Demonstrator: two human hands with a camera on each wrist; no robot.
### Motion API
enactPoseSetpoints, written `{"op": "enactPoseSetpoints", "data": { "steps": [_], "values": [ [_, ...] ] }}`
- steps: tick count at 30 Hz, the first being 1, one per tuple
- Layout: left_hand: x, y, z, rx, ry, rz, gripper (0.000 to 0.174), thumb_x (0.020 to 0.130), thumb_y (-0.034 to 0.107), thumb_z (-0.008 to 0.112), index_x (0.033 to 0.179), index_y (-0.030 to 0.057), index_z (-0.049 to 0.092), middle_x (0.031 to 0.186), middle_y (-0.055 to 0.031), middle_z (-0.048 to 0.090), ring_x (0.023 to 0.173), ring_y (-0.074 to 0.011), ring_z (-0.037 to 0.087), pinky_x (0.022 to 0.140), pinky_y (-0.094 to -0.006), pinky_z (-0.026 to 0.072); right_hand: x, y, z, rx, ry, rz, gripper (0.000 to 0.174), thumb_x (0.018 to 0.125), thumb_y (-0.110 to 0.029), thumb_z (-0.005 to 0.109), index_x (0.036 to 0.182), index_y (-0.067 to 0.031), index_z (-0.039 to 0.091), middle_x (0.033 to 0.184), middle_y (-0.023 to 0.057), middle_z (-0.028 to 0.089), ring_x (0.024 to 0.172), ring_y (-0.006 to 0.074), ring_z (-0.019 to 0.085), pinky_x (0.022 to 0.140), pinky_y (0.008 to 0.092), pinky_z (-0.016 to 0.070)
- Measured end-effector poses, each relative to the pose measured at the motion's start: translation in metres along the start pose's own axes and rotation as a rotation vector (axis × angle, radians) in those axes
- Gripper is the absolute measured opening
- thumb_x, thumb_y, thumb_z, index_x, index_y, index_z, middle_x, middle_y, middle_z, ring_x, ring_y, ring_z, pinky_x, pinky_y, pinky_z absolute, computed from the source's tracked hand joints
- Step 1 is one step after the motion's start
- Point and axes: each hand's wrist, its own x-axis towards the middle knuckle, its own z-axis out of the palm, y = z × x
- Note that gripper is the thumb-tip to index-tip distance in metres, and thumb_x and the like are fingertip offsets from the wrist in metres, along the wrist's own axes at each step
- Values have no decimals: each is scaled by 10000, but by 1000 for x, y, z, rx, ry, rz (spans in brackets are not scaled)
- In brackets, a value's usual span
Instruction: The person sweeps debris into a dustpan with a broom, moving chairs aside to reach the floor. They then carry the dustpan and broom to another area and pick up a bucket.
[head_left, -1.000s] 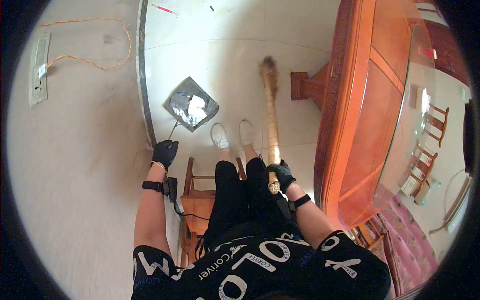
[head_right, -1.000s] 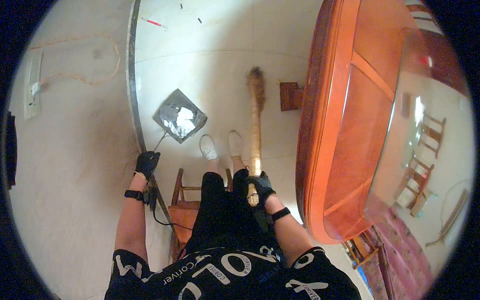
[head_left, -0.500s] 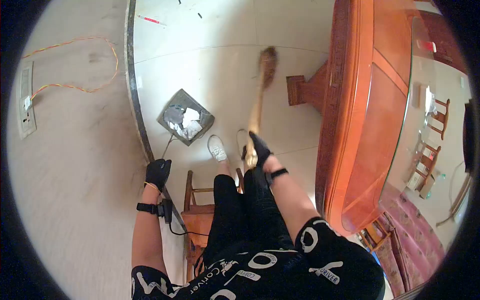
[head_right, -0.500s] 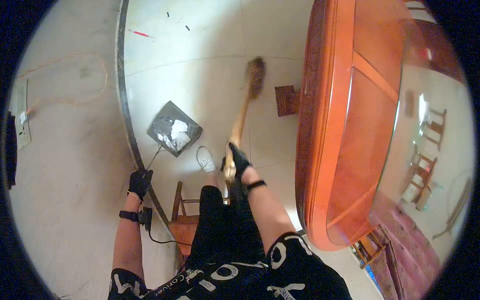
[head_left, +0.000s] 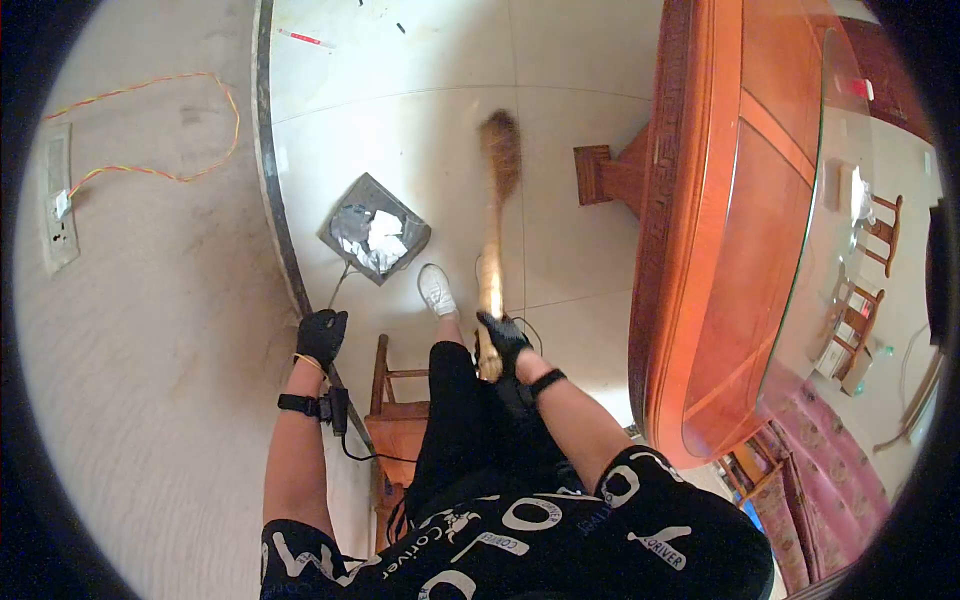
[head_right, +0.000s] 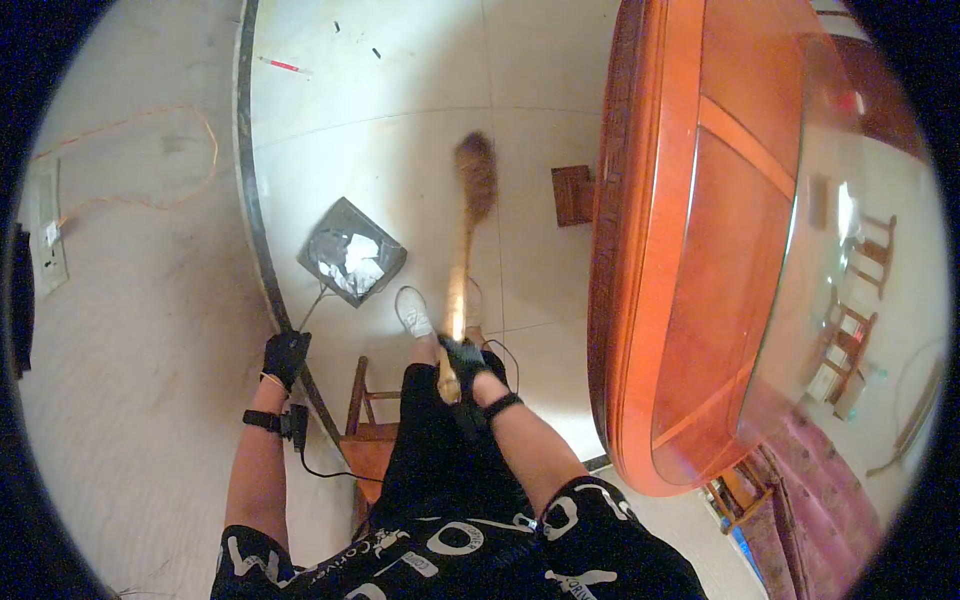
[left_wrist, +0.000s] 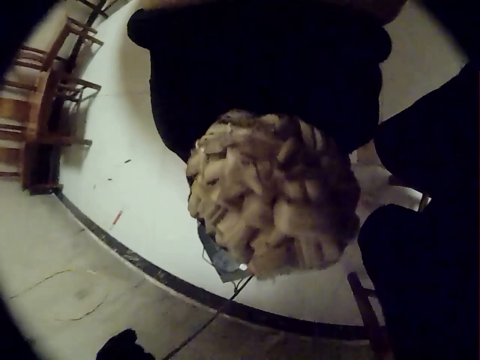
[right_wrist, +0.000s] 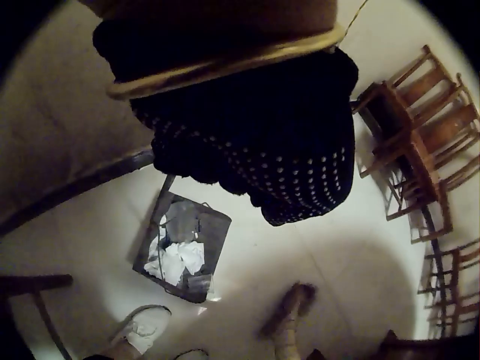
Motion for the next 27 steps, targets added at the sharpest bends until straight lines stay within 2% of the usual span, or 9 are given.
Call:
{"op": "enactPoseSetpoints", "data": {
  "steps": [2, 6, 10, 12, 14, 17, 18, 24, 27],
  "values": [
    [0, -6, 5, 71, -44, 73, 308, 740, 264, 488, 574, 6, 519, 615, -196, 514, 608, -367, 494, 552, -419, 390, -31, -4, -11, -182, 81, 71, 475, 696, -401, 578, 922, 11, 508, 747, 116, 563, 693, 229, 552, 584, 318, 447],
    [4, -5, 2, -21, -37, -42, 321, 734, 278, 489, 572, 1, 516, 620, -207, 508, 613, -371, 493, 558, -421, 391, -66, -46, -40, -551, 272, -132, 500, 660, -388, 619, 886, 45, 509, 721, 119, 562, 632, 195, 531, 574, 310, 447],
    [8, 9, -6, -21, -46, -132, 334, 726, 290, 491, 565, -2, 511, 612, -212, 503, 611, -373, 494, 555, -420, 391, -13, -84, -50, -192, 235, -68, 364, 694, -367, 583, 779, -27, 485, 541, 109, 513, 404, 227, 509, 417, 338, 433],
    [7, 16, -9, -75, 46, -93, 333, 723, 292, 489, 560, 2, 508, 608, -209, 504, 610, -372, 497, 558, -421, 394, -20, -99, -18, -24, 123, 107, 378, 691, -370, 581, 805, -24, 478, 588, 111, 528, 477, 237, 532, 443, 344, 436],
    [7, 25, -13, -72, -29, -176, 313, 718, 280, 491, 560, 10, 515, 613, -203, 512, 613, -369, 502, 568, -421, 400, 4, -39, 6, -541, 181, -14, 388, 703, -362, 567, 838, -11, 472, 645, 128, 540, 569, 253, 549, 492, 342, 446],
    [8, 22, -10, -22, 25, -76, 307, 714, 276, 490, 558, 13, 516, 610, -196, 513, 611, -366, 502, 573, -420, 402, -82, -29, 36, -200, 33, -10, 480, 688, -399, 573, 910, 14, 469, 778, 175, 550, 728, 284, 552, 604, 355, 445],
    [7, 23, -12, -24, 26, -74, 307, 714, 276, 490, 558, 13, 516, 610, -196, 513, 611, -366, 502, 573, -420, 402, -30, 60, 17, -1083, 0, -241, 629, 641, -483, 588, 985, 28, 460, 897, 214, 534, 845, 303, 529, 713, 358, 417],
    [1, 6, -5, -72, 39, -109, 325, 724, 296, 460, 572, 17, 527, 622, -193, 519, 616, -357, 508, 580, -422, 404, -123, -7, -38, -904, -293, -273, 762, 585, -555, 601, 1058, 19, 437, 960, 210, 522, 933, 298, 494, 803, 341, 379],
    [-8, -6, 6, 12, 61, 28, 336, 734, 308, 444, 572, 24, 523, 623, -193, 517, 620, -351, 507, 578, -419, 396, -142, -72, -36, -1150, 7, -121, 664, 621, -512, 601, 993, 16, 444, 908, 208, 536, 864, 301, 518, 740, 348, 409]
  ]
}}
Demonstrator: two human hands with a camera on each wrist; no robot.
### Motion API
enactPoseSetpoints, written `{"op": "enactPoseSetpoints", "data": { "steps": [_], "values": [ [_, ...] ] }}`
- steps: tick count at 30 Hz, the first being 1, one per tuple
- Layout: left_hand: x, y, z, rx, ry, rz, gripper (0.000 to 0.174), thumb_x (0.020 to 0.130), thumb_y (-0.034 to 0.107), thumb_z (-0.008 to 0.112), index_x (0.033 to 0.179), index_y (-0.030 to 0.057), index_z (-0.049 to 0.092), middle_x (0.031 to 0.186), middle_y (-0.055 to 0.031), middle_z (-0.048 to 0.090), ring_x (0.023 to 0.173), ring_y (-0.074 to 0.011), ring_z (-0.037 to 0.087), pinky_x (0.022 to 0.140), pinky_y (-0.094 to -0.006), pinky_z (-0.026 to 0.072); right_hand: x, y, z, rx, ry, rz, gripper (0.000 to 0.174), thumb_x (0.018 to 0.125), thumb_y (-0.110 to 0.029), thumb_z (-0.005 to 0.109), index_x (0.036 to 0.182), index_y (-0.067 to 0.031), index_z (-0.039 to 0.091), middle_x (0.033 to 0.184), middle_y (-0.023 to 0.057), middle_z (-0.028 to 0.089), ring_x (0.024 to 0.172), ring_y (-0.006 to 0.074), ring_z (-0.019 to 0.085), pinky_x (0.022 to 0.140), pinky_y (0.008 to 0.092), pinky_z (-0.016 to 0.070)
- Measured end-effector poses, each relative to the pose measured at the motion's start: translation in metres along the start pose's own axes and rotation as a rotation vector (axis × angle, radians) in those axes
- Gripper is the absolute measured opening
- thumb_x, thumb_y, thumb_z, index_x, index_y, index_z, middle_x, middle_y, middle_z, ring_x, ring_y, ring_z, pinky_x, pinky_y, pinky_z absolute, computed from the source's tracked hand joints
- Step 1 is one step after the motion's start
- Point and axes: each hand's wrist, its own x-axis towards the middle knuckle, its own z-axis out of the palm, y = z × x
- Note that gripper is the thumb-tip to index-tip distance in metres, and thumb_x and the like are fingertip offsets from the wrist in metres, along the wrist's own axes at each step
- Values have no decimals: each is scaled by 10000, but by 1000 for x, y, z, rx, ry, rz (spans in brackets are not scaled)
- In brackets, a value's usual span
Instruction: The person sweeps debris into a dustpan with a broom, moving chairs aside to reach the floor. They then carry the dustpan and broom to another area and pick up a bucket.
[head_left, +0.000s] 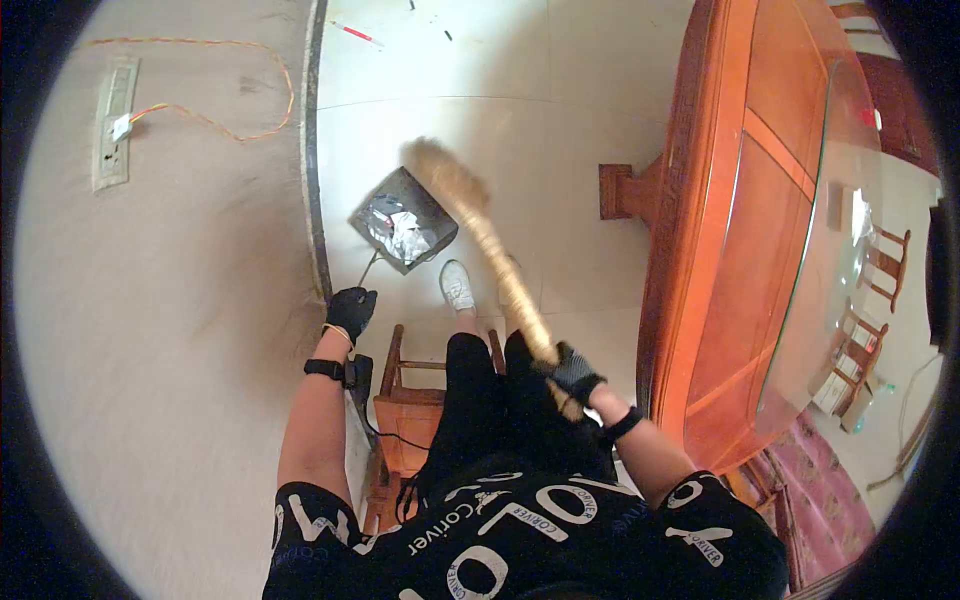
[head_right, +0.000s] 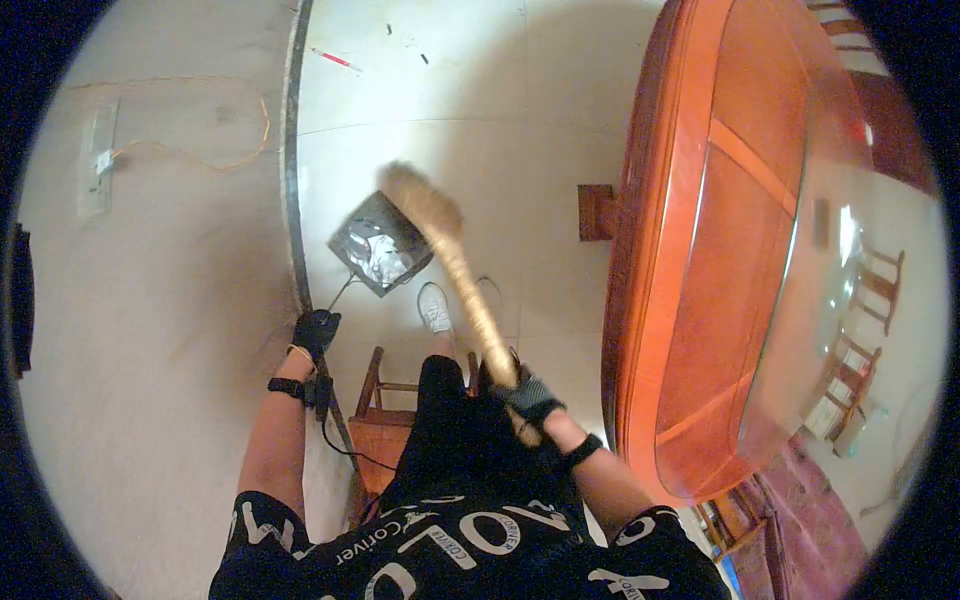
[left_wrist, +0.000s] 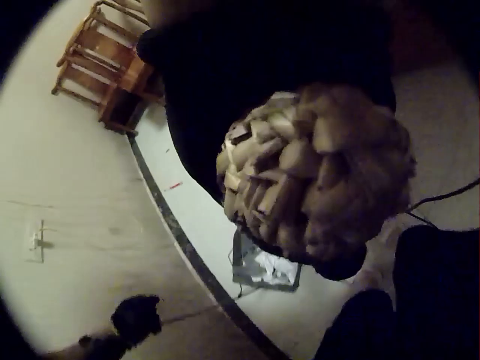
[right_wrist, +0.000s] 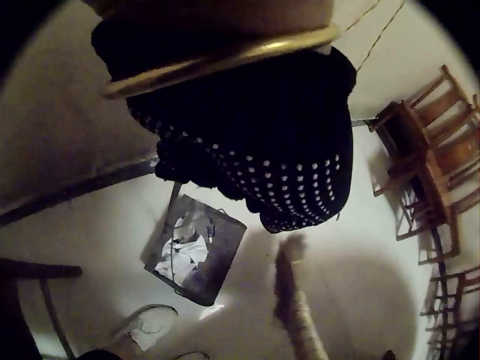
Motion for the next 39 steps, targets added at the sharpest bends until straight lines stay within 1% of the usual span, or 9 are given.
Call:
{"op": "enactPoseSetpoints", "data": {
  "steps": [7, 12, 15, 17, 18, 19, 29, 34, 39],
  "values": [
    [-40, -2, 2, -204, 104, -230, 304, 727, 273, 502, 569, 14, 514, 603, -194, 509, 601, -354, 508, 531, -399, 398, 157, -61, -68, 737, 157, -69, 372, 677, -234, 615, 866, -7, 389, 514, 120, 462, 390, 245, 487, 346, 407, 434],
    [-49, -12, 22, -272, 99, -336, 297, 728, 276, 507, 586, 16, 524, 613, -192, 516, 585, -356, 503, 532, -393, 404, 208, -98, -35, 509, 52, 118, 281, 670, -256, 609, 809, -57, 468, 530, 85, 485, 401, 192, 484, 398, 343, 421],
    [-41, -24, 30, -276, 132, -343, 305, 727, 284, 504, 598, 10, 538, 631, -191, 528, 606, -357, 511, 544, -396, 407, 241, 3, 79, -79, 131, -106, 517, 610, -240, 640, 1024, -46, 397, 947, 175, 510, 875, 311, 510, 679, 385, 454],
    [-43, -34, 38, -289, 134, -367, 304, 723, 287, 507, 608, 8, 547, 645, -190, 535, 615, -359, 513, 549, -396, 409, 163, -1, 85, -209, 126, -89, 628, 573, -328, 638, 1084, -62, 388, 1056, 170, 466, 970, 316, 465, 791, 372, 407],
    [-44, -38, 42, -292, 135, -386, 304, 719, 289, 510, 619, 6, 555, 658, -190, 543, 625, -360, 515, 553, -395, 411, 169, 35, 87, -72, -251, -51, 657, 583, -377, 615, 1111, -68, 375, 1131, 166, 407, 1043, 307, 408, 834, 372, 370],
    [-45, -41, 44, -298, 139, -387, 304, 719, 289, 510, 619, 6, 555, 658, -190, 543, 625, -360, 515, 553, -395, 411, 72, -53, 26, -57, -133, -229, 677, 588, -395, 604, 1132, -73, 361, 1181, 182, 356, 1093, 301, 362, 856, 359, 347],
    [-73, -56, 81, -135, 236, -246, 321, 743, 277, 461, 572, 16, 533, 618, -180, 530, 575, -337, 510, 502, -398, 391, 163, -121, -47, -320, 160, -361, 530, 582, -297, 633, 982, -10, 439, 912, 220, 530, 819, 313, 542, 679, 377, 443],
    [-78, -62, 102, -356, 345, -383, 330, 732, 283, 476, 568, 0, 520, 581, -192, 503, 559, -337, 506, 484, -390, 370, 216, -204, -33, -244, 101, 40, 427, 640, -253, 547, 994, -29, 460, 826, 175, 566, 716, 262, 575, 622, 350, 472],
    [-69, -76, 112, -341, 332, -362, 345, 728, 310, 466, 585, 4, 536, 598, -196, 509, 572, -350, 502, 509, -403, 373, 185, -95, 38, -536, -64, 20, 420, 673, -276, 531, 1001, -35, 429, 986, 194, 517, 927, 322, 501, 756, 379, 422]
  ]
}}
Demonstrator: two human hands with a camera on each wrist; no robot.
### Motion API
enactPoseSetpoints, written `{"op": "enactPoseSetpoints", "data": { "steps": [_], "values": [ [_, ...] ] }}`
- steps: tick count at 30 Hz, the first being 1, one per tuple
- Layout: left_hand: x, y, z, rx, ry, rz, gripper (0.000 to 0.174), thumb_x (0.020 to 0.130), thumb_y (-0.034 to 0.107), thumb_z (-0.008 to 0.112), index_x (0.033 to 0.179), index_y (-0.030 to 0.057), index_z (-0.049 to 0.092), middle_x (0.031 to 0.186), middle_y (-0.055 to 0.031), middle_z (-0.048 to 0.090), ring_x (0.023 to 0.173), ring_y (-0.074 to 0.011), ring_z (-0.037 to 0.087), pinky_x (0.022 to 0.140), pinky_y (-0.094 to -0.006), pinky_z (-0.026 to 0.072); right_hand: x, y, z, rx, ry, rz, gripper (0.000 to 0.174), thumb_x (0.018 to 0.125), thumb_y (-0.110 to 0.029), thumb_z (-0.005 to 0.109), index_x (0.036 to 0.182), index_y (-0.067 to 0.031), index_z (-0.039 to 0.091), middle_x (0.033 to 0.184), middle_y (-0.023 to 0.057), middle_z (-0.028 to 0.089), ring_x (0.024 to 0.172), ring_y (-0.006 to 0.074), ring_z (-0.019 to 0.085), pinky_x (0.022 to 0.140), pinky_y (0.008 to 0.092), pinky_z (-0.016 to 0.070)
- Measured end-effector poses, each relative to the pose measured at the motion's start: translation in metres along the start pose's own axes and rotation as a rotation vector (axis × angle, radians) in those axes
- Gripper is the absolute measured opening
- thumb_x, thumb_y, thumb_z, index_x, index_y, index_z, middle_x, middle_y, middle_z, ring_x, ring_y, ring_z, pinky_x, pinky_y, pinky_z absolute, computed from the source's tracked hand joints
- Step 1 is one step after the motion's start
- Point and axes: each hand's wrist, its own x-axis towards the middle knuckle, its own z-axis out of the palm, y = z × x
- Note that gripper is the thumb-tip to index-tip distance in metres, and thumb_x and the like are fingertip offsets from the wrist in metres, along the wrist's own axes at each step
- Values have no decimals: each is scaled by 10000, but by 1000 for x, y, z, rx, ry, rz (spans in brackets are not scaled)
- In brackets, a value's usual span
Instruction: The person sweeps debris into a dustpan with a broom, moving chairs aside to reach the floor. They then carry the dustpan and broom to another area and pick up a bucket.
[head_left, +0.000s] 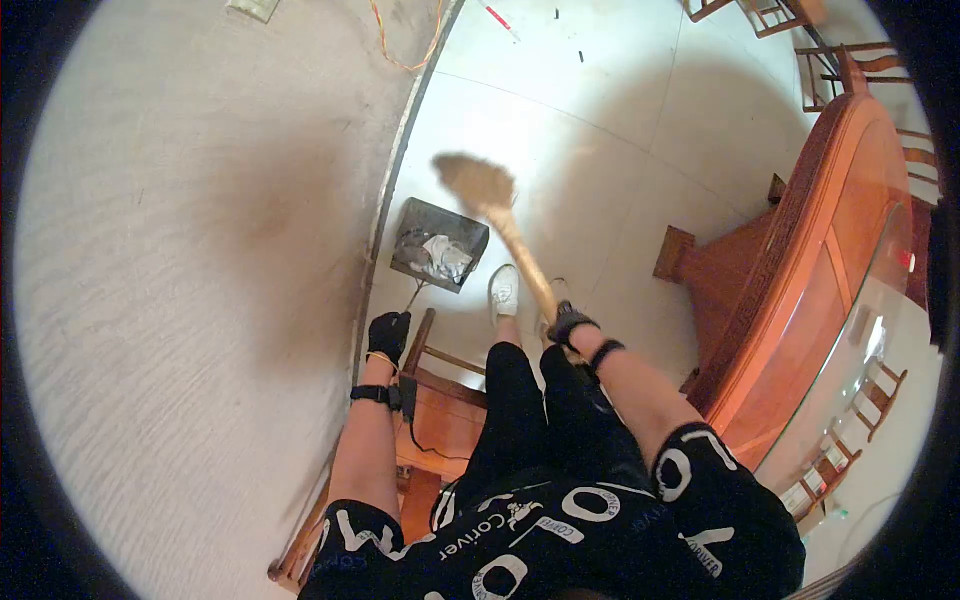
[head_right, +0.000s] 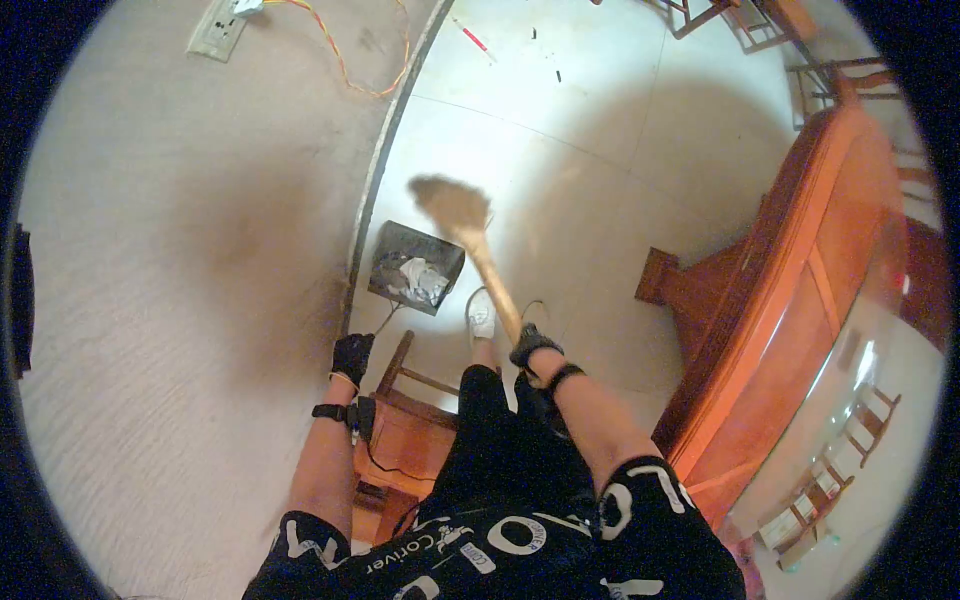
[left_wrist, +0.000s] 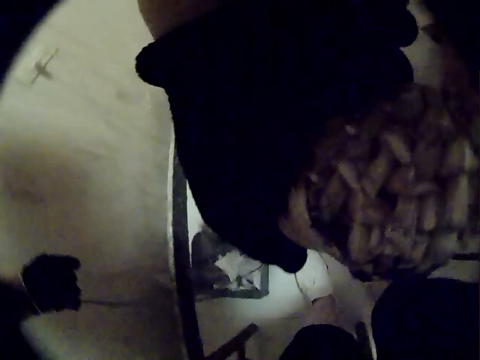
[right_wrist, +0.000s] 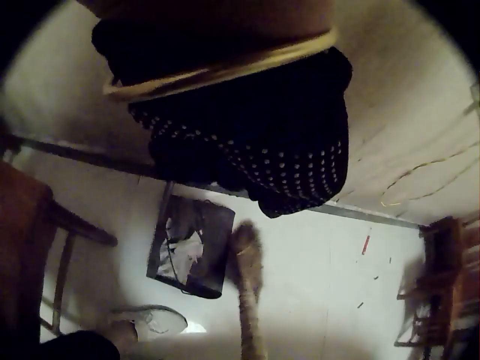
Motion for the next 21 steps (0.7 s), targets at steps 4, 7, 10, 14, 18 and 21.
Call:
{"op": "enactPoseSetpoints", "data": {
  "steps": [4, 7, 10, 14, 18, 21],
  "values": [
    [1, -14, 5, 9, 3, 27, 342, 731, 304, 464, 588, 2, 539, 600, -193, 515, 565, -347, 505, 516, -392, 376, -83, 36, -10, 17, 7, -160, 655, 558, -369, 650, 1041, -15, 385, 989, 211, 508, 922, 339, 495, 773, 391, 400],
    [0, 3, -5, 6, -60, 6, 329, 732, 294, 471, 589, 7, 545, 613, -191, 523, 567, -348, 506, 527, -398, 385, -85, 88, -3, 175, 127, -115, 624, 558, -333, 664, 1018, -6, 398, 923, 186, 535, 855, 305, 530, 708, 382, 430],
    [0, 27, -20, 122, -79, 129, 318, 735, 286, 473, 592, 12, 550, 618, -192, 527, 577, -347, 511, 537, -404, 395, -60, 106, -36, 357, 202, 63, 603, 556, -290, 674, 1002, 8, 398, 884, 185, 531, 808, 298, 533, 663, 362, 441],
    [6, 51, -31, 51, -106, -68, 319, 745, 278, 463, 579, 20, 547, 609, -188, 531, 592, -342, 518, 540, -407, 408, -14, 79, -59, 473, 299, 134, 563, 577, -265, 672, 1008, -28, 397, 834, 156, 526, 742, 245, 531, 626, 364, 445],
    [18, 35, -18, 146, -91, 51, 324, 744, 281, 468, 570, 18, 542, 604, -189, 525, 592, -349, 513, 531, -405, 400, -34, 29, 19, -23, 110, 209, 417, 686, -259, 544, 1031, -60, 418, 897, 204, 525, 841, 337, 521, 684, 400, 424],
    [21, 44, -30, 115, -112, 26, 310, 746, 268, 463, 578, 19, 542, 615, -181, 531, 591, -344, 513, 541, -407, 405, -97, 25, 21, 34, 169, 5, 477, 677, -303, 543, 1062, -59, 404, 979, 213, 504, 913, 335, 501, 748, 379, 407]
  ]
}}
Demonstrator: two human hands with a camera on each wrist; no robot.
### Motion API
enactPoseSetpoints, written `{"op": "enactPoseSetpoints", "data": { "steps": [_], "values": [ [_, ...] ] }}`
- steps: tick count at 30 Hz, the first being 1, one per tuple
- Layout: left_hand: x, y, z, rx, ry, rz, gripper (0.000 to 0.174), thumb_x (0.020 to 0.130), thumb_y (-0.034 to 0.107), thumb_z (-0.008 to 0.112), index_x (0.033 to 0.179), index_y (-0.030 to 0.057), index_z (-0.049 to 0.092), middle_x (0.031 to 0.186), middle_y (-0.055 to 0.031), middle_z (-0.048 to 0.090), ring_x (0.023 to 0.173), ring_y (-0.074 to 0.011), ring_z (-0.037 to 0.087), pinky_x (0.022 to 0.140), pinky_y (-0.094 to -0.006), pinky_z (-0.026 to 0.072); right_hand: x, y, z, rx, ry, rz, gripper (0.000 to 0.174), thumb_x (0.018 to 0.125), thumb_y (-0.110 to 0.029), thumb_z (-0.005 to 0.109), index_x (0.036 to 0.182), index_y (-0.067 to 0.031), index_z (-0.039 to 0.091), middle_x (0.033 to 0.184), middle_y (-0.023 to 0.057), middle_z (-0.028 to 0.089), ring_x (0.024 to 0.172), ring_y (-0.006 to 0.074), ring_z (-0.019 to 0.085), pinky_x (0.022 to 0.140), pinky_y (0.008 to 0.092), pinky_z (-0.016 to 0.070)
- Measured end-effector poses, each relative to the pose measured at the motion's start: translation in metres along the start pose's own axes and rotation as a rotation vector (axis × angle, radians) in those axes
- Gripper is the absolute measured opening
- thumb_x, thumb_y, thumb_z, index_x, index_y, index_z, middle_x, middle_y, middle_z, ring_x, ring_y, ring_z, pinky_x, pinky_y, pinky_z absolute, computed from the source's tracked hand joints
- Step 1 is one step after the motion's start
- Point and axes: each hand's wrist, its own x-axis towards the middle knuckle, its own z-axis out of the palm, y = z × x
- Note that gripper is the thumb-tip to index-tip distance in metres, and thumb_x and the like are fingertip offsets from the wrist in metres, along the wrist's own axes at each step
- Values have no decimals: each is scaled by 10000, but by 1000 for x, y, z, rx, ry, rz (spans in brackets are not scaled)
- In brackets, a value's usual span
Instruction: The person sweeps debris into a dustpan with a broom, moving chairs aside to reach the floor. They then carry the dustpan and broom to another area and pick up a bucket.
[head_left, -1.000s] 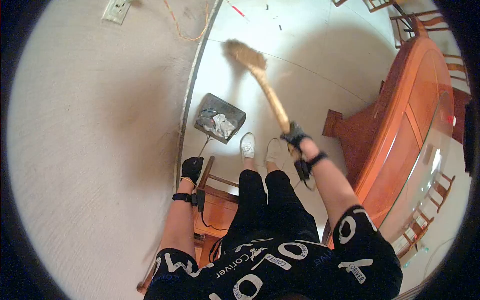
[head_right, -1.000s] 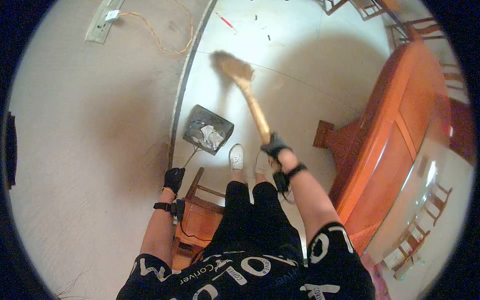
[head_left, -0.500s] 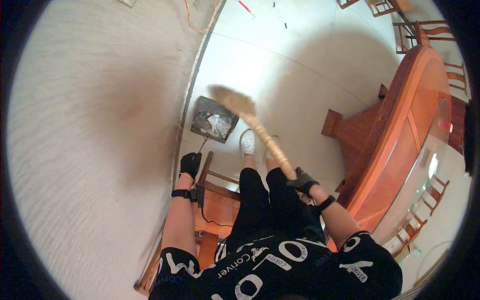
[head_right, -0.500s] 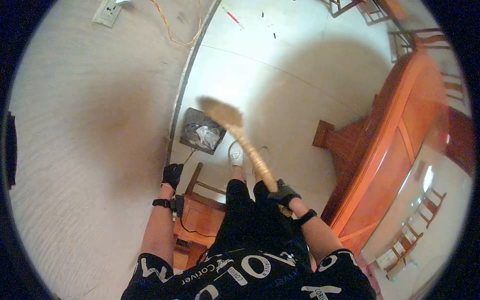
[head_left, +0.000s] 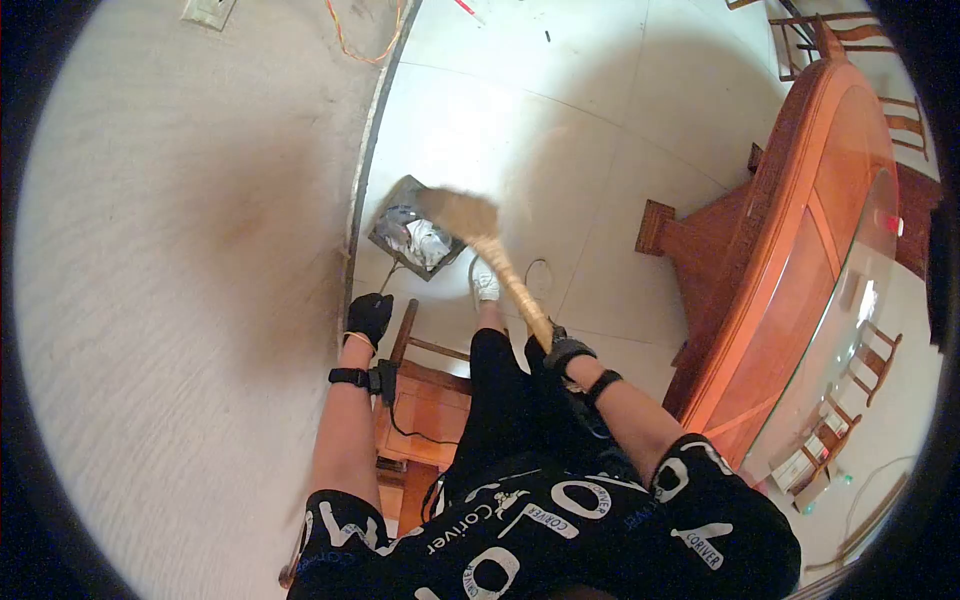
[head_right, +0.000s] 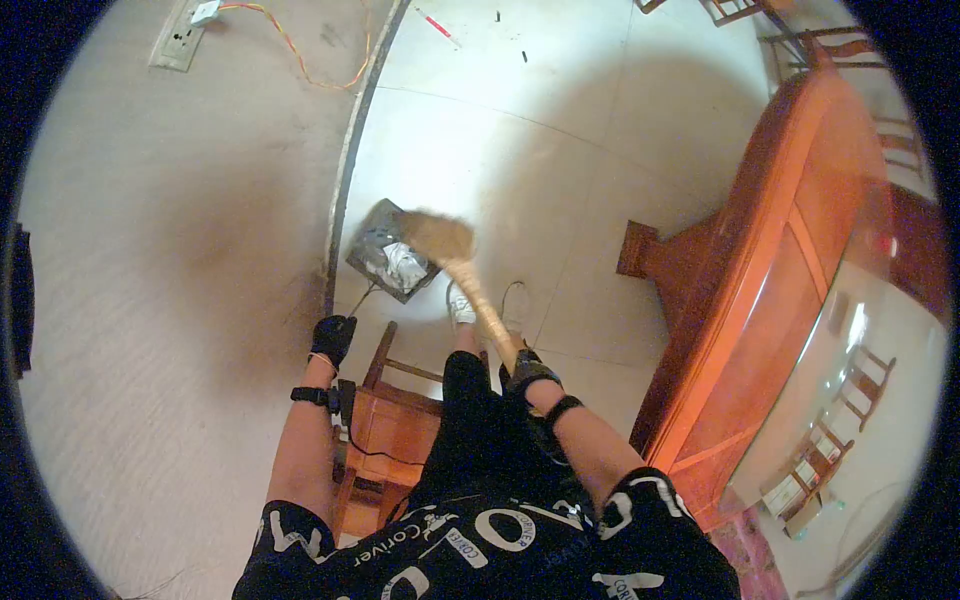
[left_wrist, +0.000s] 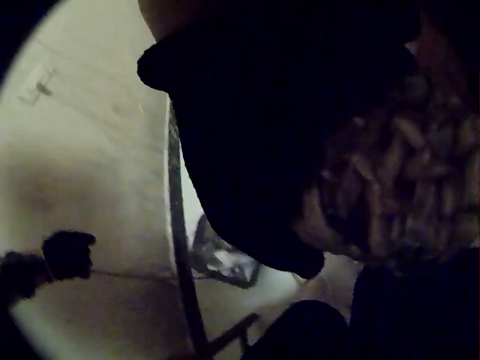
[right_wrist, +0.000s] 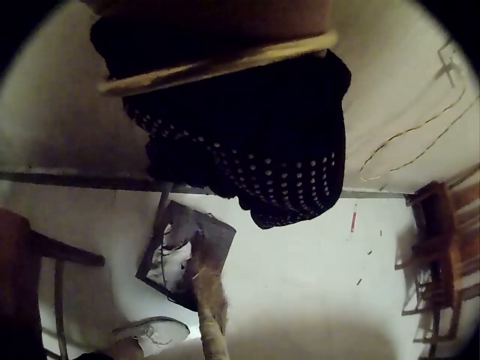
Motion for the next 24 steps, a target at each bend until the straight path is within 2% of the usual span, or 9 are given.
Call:
{"op": "enactPoseSetpoints", "data": {
  "steps": [2, 5, 10, 11, 15, 16, 18, 21, 24],
  "values": [
    [2, 1, -3, -17, -9, -10, 304, 747, 262, 460, 582, 20, 541, 621, -178, 534, 591, -342, 513, 546, -408, 407, -20, 9, -24, 52, -249, -143, 689, 626, -424, 538, 1148, -41, 299, 1021, 202, 502, 936, 336, 495, 775, 393, 405],
    [0, 0, 0, -71, -16, -54, 294, 748, 254, 462, 588, 20, 535, 617, -171, 533, 601, -336, 514, 543, -415, 404, -33, 45, -20, -23, -215, -50, 700, 604, -401, 558, 1156, -58, 296, 988, 211, 511, 916, 330, 504, 769, 395, 404],
    [-17, -20, 16, 175, 87, 318, 280, 755, 253, 454, 597, 37, 537, 605, -158, 530, 582, -318, 515, 516, -407, 395, -59, 35, -75, 58, -90, -97, 622, 628, -322, 578, 1119, -47, 315, 767, 191, 558, 673, 312, 568, 582, 381, 461],
    [-22, -4, 5, 48, 96, 77, 288, 765, 249, 438, 595, 41, 540, 606, -153, 534, 558, -311, 517, 514, -403, 399, -52, 41, -75, 112, -118, -30, 578, 634, -281, 590, 1087, -37, 327, 715, 166, 551, 593, 274, 561, 515, 362, 459],
    [-34, -1, -9, 124, 102, 210, 222, 767, 206, 447, 641, 52, 545, 630, -141, 545, 554, -311, 518, 504, -400, 403, -33, 55, -67, 278, -65, -116, 462, 632, -180, 632, 971, -15, 366, 630, 110, 522, 459, 171, 522, 376, 305, 434],
    [-35, -7, -8, 167, 118, 257, 186, 765, 191, 449, 669, 65, 547, 634, -138, 544, 562, -308, 520, 501, -398, 405, -30, 54, -70, 283, -45, -125, 462, 632, -180, 632, 971, -15, 366, 630, 110, 522, 459, 171, 522, 376, 305, 434],
    [-33, -8, -14, 220, 130, 316, 135, 762, 171, 455, 708, 85, 544, 635, -136, 538, 576, -303, 523, 494, -397, 406, -33, 45, -82, 359, -89, -67, 557, 567, -317, 681, 940, -5, 409, 764, 163, 556, 663, 247, 560, 580, 341, 449],
    [-32, -8, -24, 155, 314, 437, 106, 752, 164, 462, 732, 83, 526, 651, -125, 541, 586, -297, 527, 497, -399, 411, -55, 21, -109, 584, -179, -6, 597, 546, -360, 691, 934, 22, 446, 794, 164, 561, 696, 250, 555, 627, 333, 444],
    [-29, 22, -59, 104, 196, 346, 283, 764, 254, 453, 615, 28, 534, 621, -184, 520, 583, -351, 498, 529, -410, 387, -42, 22, -119, 403, -70, -116, 626, 538, -391, 689, 948, 31, 475, 816, 172, 563, 751, 256, 548, 667, 327, 434]
  ]
}}
